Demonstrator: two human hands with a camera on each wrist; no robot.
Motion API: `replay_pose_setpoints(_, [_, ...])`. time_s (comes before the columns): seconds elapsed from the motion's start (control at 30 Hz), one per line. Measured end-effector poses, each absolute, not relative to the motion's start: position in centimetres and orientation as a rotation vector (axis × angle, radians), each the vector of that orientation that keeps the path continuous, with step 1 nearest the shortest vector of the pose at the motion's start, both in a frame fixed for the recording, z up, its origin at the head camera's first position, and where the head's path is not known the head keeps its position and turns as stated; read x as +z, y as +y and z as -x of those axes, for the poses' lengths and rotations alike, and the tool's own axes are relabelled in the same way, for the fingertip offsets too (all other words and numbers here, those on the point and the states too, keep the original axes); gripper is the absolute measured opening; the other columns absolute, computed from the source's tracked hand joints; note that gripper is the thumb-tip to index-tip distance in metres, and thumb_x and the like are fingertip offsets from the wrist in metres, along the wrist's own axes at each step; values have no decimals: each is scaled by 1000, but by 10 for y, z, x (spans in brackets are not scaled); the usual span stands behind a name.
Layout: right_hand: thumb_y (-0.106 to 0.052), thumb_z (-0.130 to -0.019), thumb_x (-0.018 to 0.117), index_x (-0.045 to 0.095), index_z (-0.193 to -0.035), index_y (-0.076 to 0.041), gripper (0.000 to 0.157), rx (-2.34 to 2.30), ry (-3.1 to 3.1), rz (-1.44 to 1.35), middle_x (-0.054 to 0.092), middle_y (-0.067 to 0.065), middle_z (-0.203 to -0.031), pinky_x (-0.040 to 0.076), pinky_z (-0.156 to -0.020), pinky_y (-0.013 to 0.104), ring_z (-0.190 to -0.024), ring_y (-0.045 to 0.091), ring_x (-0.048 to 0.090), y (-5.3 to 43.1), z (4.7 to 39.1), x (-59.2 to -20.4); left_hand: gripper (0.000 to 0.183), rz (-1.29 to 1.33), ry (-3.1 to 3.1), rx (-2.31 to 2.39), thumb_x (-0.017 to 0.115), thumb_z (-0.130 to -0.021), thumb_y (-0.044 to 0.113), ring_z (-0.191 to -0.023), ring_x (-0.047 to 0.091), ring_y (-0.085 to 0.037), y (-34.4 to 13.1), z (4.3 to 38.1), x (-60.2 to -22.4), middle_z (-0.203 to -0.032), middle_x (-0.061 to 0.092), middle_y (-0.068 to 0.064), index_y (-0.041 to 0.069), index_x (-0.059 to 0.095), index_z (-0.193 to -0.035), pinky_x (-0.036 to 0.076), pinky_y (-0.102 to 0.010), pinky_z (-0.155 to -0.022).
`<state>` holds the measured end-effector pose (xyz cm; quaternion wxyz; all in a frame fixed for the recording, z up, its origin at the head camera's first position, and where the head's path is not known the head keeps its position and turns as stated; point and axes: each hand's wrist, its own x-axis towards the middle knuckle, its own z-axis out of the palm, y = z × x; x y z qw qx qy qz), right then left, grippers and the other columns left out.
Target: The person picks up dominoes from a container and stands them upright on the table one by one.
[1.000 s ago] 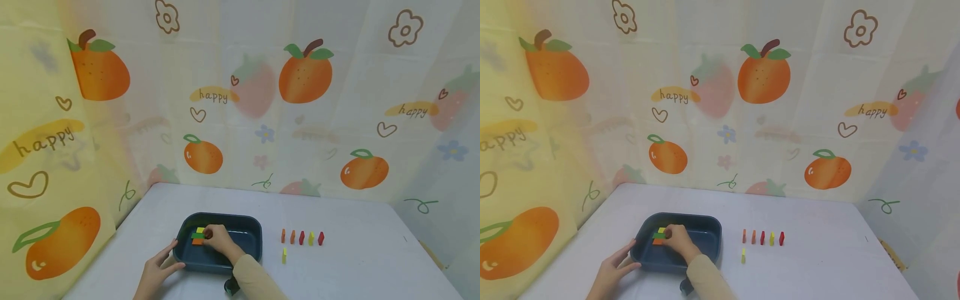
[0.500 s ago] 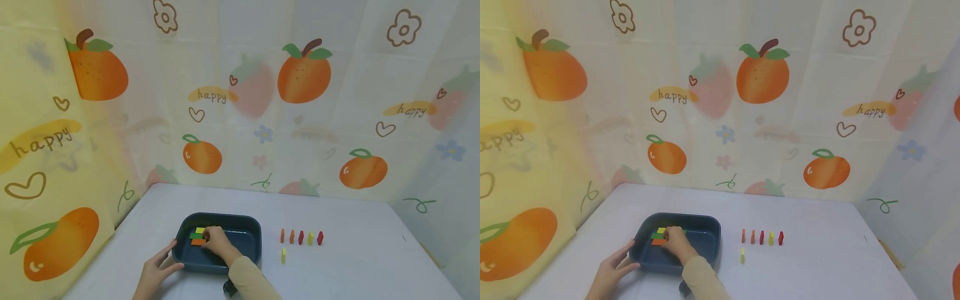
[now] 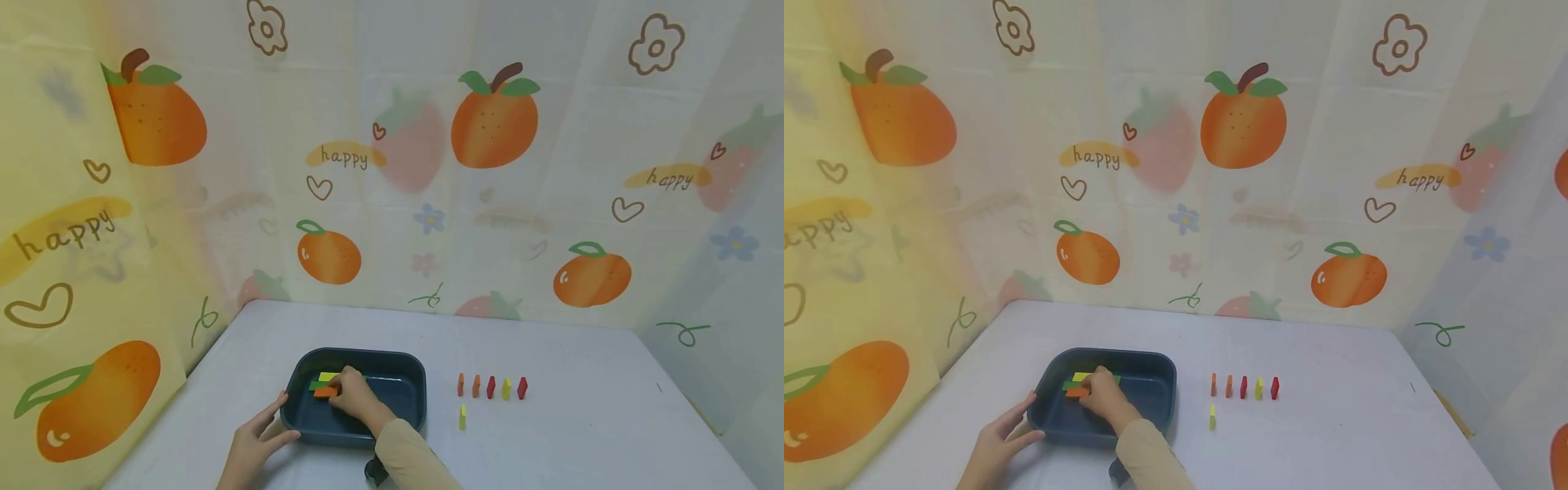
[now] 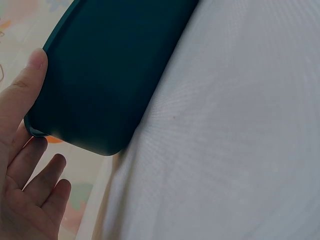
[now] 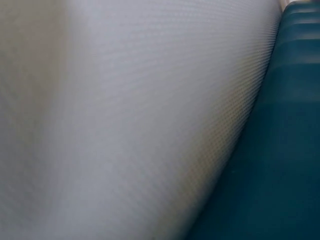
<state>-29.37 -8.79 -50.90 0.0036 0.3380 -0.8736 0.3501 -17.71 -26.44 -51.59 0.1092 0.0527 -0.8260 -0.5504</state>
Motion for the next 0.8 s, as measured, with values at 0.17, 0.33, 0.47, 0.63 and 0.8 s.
replay_pose_setpoints(0.17, [-6,-73,72,67,-91,1,19,1157,-2803,-1034,51,-1,-78,46,-65,17,-71,8,46,-87,290,-501,70,-138,-2434,-1592,77,-67,32,-122,36,-26,-264,177,-516,-130,45,-7,9,51,-127,35,-45,-96])
replay_pose_setpoints(0.33, [-8,-74,72,67,-91,-1,19,1237,-2809,-1037,57,-2,-78,46,-62,15,-67,6,47,-88,289,-499,68,-123,-2409,-1595,78,-67,29,-120,38,-24,-265,176,-518,-129,46,-5,9,52,-126,36,-43,-95])
replay_pose_setpoints(0.47, [-6,-73,72,67,-88,0,17,1322,-2719,-1088,58,-3,-74,46,-60,13,-64,4,49,-88,286,-496,67,-110,-2399,-1606,78,-68,28,-120,38,-23,-266,176,-519,-129,46,-4,9,52,-126,36,-43,-95])
replay_pose_setpoints(0.63, [-3,-73,72,67,-87,-1,15,1376,-2591,-1197,59,-4,-74,47,-59,11,-64,0,52,-89,284,-492,66,-79,-2392,-1593,77,-68,28,-119,39,-23,-267,176,-519,-128,46,-4,9,53,-126,37,-43,-95])
replay_pose_setpoints(0.8, [0,-73,71,67,-88,0,15,1530,-2515,-1222,60,-3,-77,49,-60,12,-65,1,53,-84,281,-489,65,-41,-2382,-1580,77,-68,28,-118,39,-22,-268,178,-520,-128,46,-4,8,53,-126,38,-41,-94])
